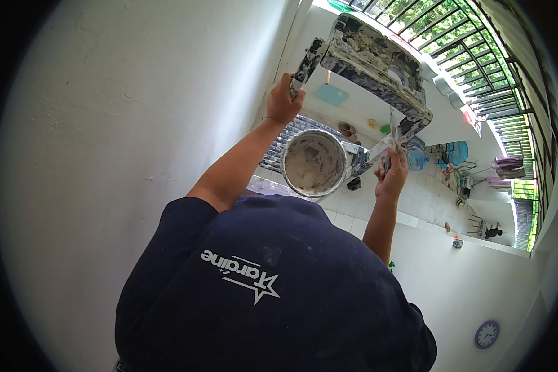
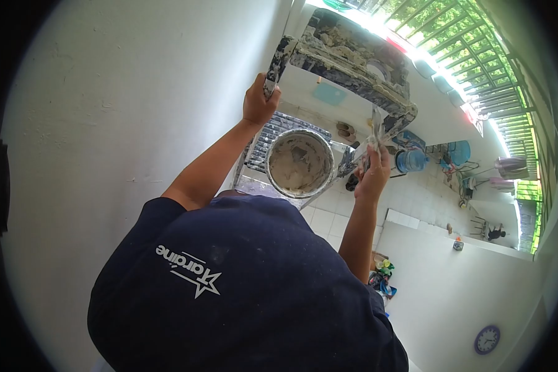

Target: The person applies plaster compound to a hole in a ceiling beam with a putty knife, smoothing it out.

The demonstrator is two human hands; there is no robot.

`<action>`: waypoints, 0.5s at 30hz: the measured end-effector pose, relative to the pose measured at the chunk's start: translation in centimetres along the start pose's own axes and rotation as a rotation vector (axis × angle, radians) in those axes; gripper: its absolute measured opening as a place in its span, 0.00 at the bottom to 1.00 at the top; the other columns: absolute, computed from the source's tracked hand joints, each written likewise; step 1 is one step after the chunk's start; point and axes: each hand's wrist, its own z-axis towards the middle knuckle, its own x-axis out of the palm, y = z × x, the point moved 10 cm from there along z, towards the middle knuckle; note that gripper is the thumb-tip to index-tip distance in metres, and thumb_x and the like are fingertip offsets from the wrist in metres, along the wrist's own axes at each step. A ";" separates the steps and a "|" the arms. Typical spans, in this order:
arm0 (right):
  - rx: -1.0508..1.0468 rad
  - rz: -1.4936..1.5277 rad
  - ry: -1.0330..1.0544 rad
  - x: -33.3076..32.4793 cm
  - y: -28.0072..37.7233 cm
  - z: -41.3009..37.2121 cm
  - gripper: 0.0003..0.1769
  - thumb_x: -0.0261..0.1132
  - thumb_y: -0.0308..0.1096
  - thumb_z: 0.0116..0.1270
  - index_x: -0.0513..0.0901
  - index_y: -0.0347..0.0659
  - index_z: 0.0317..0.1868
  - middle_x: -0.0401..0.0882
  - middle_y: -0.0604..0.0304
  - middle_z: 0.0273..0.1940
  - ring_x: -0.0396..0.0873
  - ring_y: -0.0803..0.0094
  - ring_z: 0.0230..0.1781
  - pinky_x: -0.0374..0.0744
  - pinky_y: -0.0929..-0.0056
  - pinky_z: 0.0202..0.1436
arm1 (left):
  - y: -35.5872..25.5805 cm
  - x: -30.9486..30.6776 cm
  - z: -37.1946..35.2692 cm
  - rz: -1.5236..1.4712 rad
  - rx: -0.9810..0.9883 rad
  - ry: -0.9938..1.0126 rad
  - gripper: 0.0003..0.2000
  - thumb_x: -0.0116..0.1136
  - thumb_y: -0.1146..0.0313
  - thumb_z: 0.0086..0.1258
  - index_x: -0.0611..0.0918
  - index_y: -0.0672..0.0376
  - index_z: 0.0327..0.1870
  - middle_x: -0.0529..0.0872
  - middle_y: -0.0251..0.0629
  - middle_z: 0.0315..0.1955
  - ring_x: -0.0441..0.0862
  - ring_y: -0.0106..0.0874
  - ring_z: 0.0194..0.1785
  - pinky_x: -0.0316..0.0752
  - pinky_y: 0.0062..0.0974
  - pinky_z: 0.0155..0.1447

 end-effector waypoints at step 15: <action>-0.628 -0.749 0.113 2.6 1.0 -9.7 0.32 0.72 0.34 0.67 0.74 0.37 0.70 0.83 0.61 0.33 0.77 0.81 0.27 0.77 0.78 0.33 | -0.1 0.0 0.0 0.004 -0.026 -0.011 0.18 0.63 0.69 0.62 0.77 0.58 0.54 0.86 0.51 0.37 0.85 0.52 0.38 0.80 0.45 0.42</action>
